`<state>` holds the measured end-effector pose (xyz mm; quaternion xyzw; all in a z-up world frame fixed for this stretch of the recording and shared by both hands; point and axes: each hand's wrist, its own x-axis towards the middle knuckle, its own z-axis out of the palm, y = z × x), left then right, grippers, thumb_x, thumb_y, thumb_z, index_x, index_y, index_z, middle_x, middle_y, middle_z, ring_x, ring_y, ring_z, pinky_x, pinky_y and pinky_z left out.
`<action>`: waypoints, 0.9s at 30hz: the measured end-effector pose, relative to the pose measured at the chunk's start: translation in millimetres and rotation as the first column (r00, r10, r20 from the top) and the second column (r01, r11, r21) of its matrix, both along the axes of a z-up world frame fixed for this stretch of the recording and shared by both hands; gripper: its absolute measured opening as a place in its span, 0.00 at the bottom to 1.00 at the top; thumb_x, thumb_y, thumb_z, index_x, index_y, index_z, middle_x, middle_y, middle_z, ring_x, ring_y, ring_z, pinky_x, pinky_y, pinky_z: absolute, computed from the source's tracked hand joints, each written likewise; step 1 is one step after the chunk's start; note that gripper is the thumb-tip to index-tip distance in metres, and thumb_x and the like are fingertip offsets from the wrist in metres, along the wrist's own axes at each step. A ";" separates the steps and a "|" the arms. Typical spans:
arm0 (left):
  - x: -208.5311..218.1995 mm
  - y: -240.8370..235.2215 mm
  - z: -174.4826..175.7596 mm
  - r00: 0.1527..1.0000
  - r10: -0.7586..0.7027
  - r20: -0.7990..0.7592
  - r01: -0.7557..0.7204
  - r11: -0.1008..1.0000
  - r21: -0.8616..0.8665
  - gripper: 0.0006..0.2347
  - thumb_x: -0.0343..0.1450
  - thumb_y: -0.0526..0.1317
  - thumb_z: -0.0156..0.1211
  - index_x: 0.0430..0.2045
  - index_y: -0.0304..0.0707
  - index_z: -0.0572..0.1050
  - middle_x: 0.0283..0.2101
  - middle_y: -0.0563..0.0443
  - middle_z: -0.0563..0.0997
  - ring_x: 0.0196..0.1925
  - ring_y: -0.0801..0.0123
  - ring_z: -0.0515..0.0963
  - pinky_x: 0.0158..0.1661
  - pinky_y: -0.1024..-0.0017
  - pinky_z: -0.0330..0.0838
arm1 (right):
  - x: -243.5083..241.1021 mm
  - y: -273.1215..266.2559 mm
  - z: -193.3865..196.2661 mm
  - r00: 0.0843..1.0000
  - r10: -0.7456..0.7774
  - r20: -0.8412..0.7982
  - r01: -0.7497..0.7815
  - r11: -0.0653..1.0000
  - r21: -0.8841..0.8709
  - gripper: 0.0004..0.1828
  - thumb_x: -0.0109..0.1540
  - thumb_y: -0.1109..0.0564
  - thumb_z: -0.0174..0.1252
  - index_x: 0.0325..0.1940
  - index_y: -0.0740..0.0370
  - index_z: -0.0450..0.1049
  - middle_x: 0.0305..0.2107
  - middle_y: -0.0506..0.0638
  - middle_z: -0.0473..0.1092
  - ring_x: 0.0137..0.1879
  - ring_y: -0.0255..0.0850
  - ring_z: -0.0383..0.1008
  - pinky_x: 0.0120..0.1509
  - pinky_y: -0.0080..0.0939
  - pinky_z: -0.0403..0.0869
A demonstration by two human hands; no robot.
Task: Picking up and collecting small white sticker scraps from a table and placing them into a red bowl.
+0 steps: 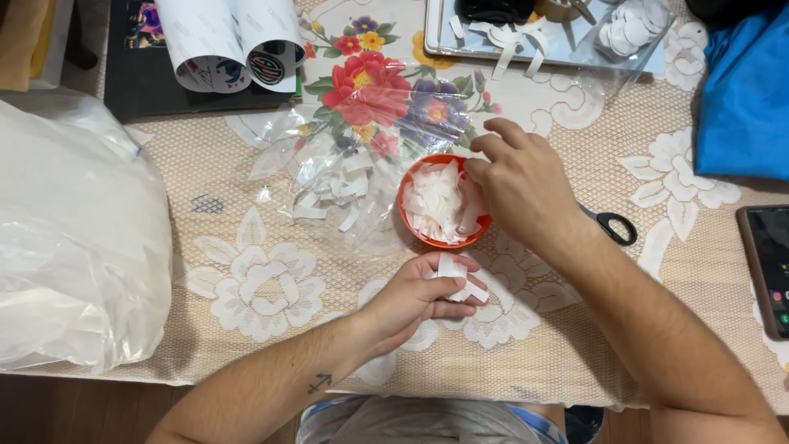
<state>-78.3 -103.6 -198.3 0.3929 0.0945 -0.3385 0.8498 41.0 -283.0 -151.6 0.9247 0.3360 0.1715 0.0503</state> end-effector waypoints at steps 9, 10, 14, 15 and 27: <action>5.7 -0.2 16.9 0.998 0.031 -0.049 -0.032 0.999 -0.016 0.17 0.77 0.41 0.50 0.50 0.19 0.71 0.47 0.27 0.80 0.48 0.51 0.84 0.46 0.60 0.82 | -67.8 -4.5 48.5 0.991 0.021 -0.133 0.028 0.934 0.357 0.06 0.61 0.62 0.64 0.37 0.52 0.83 0.30 0.48 0.77 0.50 0.45 0.78 0.49 0.39 0.75; 6.5 0.9 25.4 0.995 0.059 -0.082 -0.061 0.998 -0.026 0.19 0.76 0.45 0.50 0.50 0.19 0.71 0.48 0.28 0.80 0.48 0.49 0.83 0.47 0.57 0.82 | -77.5 -2.4 48.9 0.970 0.091 -0.227 0.005 0.921 0.390 0.06 0.59 0.62 0.65 0.36 0.52 0.83 0.28 0.48 0.78 0.48 0.45 0.79 0.47 0.40 0.76; 8.8 0.8 33.1 0.990 0.090 -0.110 -0.092 0.996 -0.015 0.23 0.76 0.52 0.49 0.46 0.22 0.72 0.45 0.32 0.81 0.46 0.52 0.84 0.47 0.54 0.82 | -93.1 7.5 61.7 0.895 0.191 -0.404 -0.031 0.929 0.369 0.08 0.57 0.61 0.64 0.40 0.55 0.82 0.28 0.49 0.78 0.47 0.46 0.79 0.46 0.42 0.77; 8.1 0.1 30.0 0.990 0.088 -0.109 -0.090 0.996 -0.014 0.23 0.76 0.52 0.49 0.46 0.22 0.72 0.45 0.32 0.81 0.46 0.52 0.84 0.47 0.54 0.82 | -92.7 5.7 57.3 0.895 0.189 -0.404 -0.030 0.929 0.370 0.08 0.57 0.61 0.64 0.40 0.55 0.82 0.28 0.49 0.78 0.47 0.46 0.79 0.46 0.42 0.77; 4.1 0.4 12.4 0.998 0.012 -0.057 -0.015 0.999 -0.052 0.17 0.76 0.42 0.50 0.49 0.20 0.71 0.46 0.31 0.81 0.48 0.53 0.83 0.48 0.60 0.81 | -99.1 -29.4 41.4 0.768 0.029 -0.639 0.253 0.904 0.345 0.06 0.55 0.52 0.68 0.33 0.54 0.83 0.23 0.47 0.79 0.42 0.45 0.81 0.46 0.43 0.80</action>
